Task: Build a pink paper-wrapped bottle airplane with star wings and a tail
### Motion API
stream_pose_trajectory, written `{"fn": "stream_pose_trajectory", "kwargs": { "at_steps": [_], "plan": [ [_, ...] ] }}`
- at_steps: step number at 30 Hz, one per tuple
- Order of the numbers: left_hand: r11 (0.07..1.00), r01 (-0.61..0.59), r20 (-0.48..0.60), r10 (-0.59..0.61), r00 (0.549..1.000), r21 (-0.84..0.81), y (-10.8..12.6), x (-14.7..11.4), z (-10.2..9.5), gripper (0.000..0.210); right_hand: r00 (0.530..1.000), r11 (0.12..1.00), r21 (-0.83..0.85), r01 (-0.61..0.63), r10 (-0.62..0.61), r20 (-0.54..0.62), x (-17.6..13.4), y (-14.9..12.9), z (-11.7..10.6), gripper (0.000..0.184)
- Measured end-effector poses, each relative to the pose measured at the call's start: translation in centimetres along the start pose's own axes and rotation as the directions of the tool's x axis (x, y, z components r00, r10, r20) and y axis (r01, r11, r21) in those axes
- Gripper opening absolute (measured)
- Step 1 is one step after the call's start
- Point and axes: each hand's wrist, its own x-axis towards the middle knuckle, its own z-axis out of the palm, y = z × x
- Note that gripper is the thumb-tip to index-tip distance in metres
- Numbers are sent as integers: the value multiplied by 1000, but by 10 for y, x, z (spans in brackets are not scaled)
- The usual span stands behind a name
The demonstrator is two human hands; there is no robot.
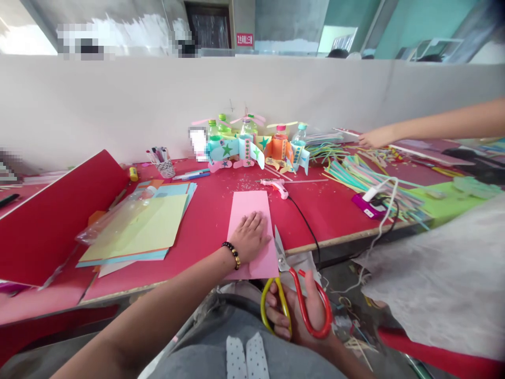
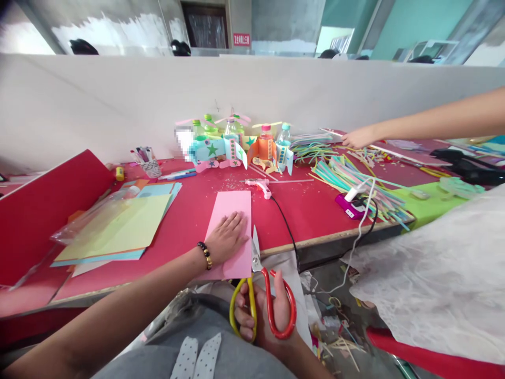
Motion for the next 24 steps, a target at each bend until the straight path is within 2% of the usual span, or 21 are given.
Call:
{"fn": "stream_pose_trajectory", "kwargs": {
  "at_steps": [8,12,17,24],
  "plan": [
    [999,-12,-13,13,1000,33,-1,-2,4,58,999,999,26,23,-22,-40,11,-10,7,86],
    [999,-29,-26,30,999,42,0,-4,3,59,999,1000,7,25,-25,-24,11,-10,5,89],
    [997,-68,-26,69,997,39,1,-9,1,59,999,1000,4,15,-15,-37,7,-5,4,86],
    [996,-72,-35,74,997,45,0,-9,1,59,996,998,-4,61,-61,-59,18,-12,12,86]
  ]
}}
